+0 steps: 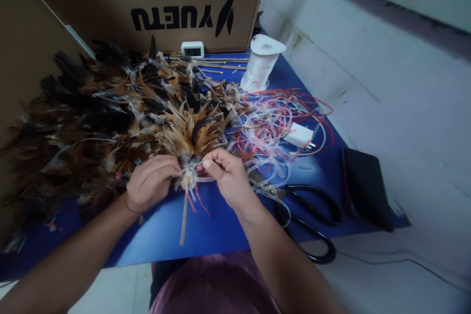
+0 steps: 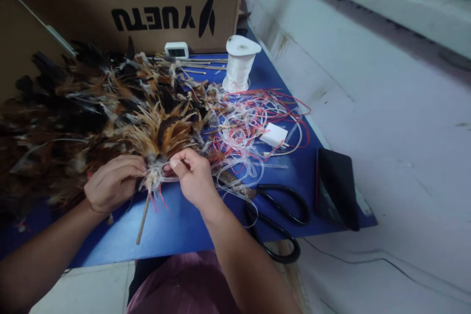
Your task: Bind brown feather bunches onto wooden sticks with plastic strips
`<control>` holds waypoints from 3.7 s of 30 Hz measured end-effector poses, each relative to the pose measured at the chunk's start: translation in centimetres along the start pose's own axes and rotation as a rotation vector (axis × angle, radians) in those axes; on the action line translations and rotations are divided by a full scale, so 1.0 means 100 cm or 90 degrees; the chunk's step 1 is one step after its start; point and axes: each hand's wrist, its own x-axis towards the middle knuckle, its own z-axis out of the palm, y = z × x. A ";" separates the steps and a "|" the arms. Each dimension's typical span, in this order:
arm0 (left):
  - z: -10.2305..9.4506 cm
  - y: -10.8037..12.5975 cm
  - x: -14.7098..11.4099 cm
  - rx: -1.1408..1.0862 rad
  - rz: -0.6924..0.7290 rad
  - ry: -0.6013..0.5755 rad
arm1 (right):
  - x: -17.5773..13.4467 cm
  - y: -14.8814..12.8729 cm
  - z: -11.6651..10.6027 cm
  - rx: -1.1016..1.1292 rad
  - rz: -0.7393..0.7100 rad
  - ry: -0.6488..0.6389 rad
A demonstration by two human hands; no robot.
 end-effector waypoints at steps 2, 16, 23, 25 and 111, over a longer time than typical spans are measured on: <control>-0.001 0.003 0.004 -0.004 -0.009 -0.008 | 0.001 0.000 0.002 0.042 0.035 0.010; -0.007 0.016 0.010 -0.155 -0.118 -0.082 | 0.000 0.002 0.010 -0.017 0.024 -0.016; -0.002 0.015 0.008 -0.174 -0.200 -0.060 | 0.001 0.000 0.007 -0.071 0.021 0.024; -0.001 0.012 0.006 -0.175 -0.236 -0.061 | -0.002 -0.002 0.005 -0.097 0.022 0.017; 0.005 0.005 0.003 -0.365 -0.706 -0.116 | -0.014 0.014 0.012 -0.561 -0.311 0.008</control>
